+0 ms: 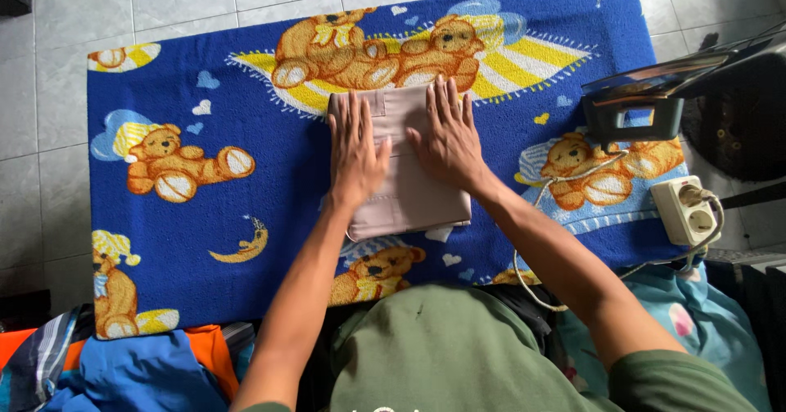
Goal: The person irons a pair of beige trousers laid on a blue teddy bear-patterned mat. They smooth the fabric, use a steam iron on multiple sections, fold the trousers, and finish by ironing the folded garment.
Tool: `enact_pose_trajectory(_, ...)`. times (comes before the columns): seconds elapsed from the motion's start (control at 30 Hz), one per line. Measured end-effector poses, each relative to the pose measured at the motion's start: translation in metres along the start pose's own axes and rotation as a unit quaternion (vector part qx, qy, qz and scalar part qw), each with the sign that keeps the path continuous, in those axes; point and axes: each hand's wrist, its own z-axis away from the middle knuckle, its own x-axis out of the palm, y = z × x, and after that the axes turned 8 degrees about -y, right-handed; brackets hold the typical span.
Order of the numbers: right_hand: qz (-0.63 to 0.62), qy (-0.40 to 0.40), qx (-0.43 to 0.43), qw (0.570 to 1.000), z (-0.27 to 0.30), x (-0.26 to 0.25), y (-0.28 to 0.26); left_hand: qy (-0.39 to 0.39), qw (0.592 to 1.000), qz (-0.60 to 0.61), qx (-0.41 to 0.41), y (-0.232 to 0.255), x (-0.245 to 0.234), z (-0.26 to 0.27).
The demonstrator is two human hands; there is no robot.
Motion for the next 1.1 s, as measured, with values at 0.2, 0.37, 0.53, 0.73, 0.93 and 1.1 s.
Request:
enact_pose_trajectory(0.2, -0.003, -0.037, -0.002, 0.999, 0.075, -0.005, -0.031, -0.025, 0.997, 0.029, -0.073, 0.043, -0.004, 0.072)
enact_pose_trajectory(0.37, -0.017, -0.051, 0.005, 0.999, 0.094, -0.013, -0.037, -0.019, 0.998, 0.027, -0.045, 0.038, -0.005, 0.082)
enact_pose_trajectory(0.53, -0.029, -0.038, -0.001, 0.999, 0.093, -0.013, -0.037, 0.003, 0.999, 0.046, -0.027, 0.033, 0.002, 0.082)
enact_pose_trajectory(0.73, -0.176, 0.022, -0.011, 0.984, 0.101, -0.017, -0.012, 0.011, 0.999, 0.037, -0.036, 0.036, 0.001, 0.084)
enact_pose_trajectory(0.93, -0.301, 0.381, 0.261, 0.835, 0.145, -0.042, 0.091, 0.002, 0.996, 0.031, -0.087, 0.038, -0.002, 0.098)
enact_pose_trajectory(1.1, -0.155, 0.413, 0.236, 0.866, 0.169, -0.057, 0.169, 0.002, 0.994, 0.005, -0.11, 0.036, 0.004, 0.106)
